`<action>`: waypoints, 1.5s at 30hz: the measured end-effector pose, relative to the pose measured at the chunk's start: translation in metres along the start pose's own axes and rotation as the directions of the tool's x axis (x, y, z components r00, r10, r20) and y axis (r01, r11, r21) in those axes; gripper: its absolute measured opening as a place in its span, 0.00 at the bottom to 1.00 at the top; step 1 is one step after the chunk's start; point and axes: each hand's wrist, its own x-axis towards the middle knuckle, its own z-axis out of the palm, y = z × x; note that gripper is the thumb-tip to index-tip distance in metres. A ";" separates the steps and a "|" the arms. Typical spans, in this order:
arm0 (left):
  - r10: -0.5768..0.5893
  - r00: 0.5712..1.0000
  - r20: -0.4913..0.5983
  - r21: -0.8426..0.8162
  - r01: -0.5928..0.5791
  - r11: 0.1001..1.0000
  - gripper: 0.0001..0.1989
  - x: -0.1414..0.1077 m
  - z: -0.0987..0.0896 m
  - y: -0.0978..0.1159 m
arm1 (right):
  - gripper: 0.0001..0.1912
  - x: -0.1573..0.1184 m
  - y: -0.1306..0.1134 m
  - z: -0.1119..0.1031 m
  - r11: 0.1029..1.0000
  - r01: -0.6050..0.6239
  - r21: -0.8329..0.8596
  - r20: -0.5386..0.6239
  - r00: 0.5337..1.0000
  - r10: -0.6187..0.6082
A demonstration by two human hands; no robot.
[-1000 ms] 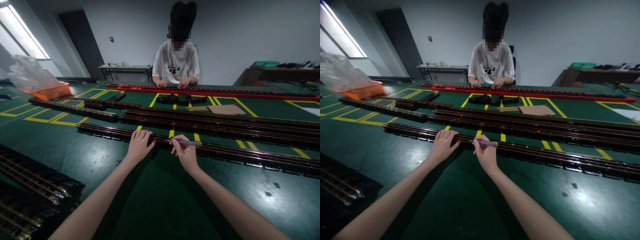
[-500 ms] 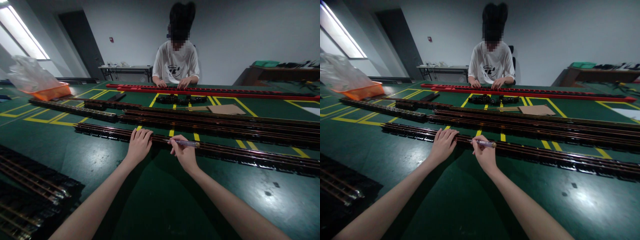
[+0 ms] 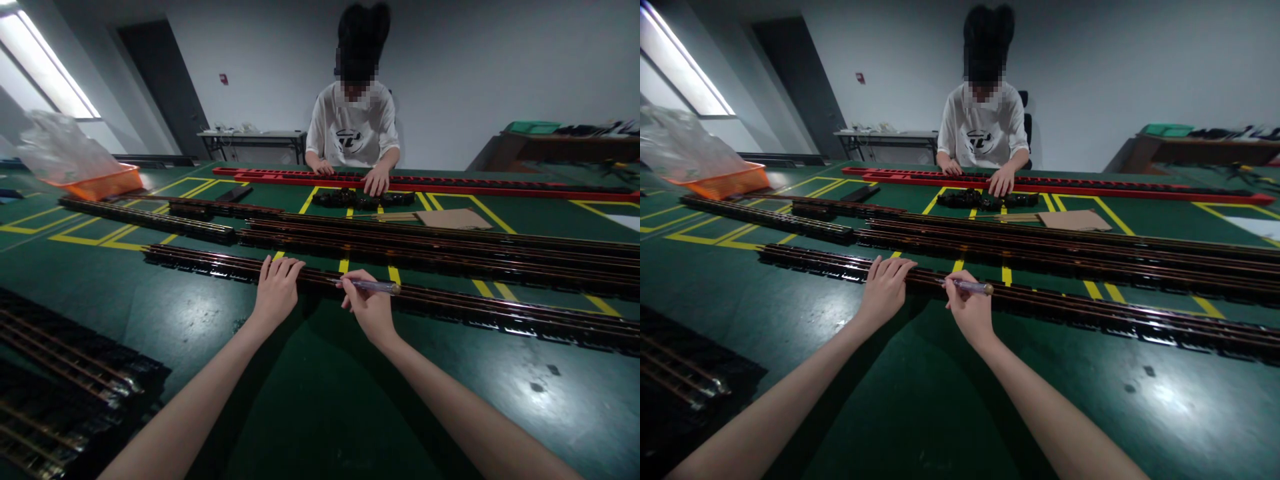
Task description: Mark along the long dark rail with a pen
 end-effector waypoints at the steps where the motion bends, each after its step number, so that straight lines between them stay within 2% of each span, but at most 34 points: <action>1: -0.003 1.000 -0.002 -0.001 0.003 1.000 0.21 0.000 0.000 0.000 | 0.08 0.000 0.000 0.000 1.000 0.001 -0.002 -0.002 1.000 -0.001; 8: -0.011 1.000 -0.024 0.013 0.012 1.000 0.21 -0.001 0.002 -0.002 | 0.10 -0.001 0.004 -0.001 1.000 0.010 0.000 -0.045 0.999 -0.010; 14: 0.003 1.000 -0.014 0.012 -0.003 1.000 0.21 -0.001 0.003 -0.003 | 0.09 0.000 0.002 -0.001 1.000 -0.004 0.022 0.016 1.000 0.004; 23: -0.003 1.000 -0.013 0.015 0.004 1.000 0.21 -0.001 0.002 -0.002 | 0.10 0.001 0.003 -0.002 1.000 -0.007 0.009 0.031 1.000 0.007; 45: -0.074 0.997 -0.013 0.039 0.074 0.996 0.21 0.000 0.000 -0.002 | 0.08 0.000 0.003 0.000 0.998 -0.015 0.060 -0.031 0.999 0.016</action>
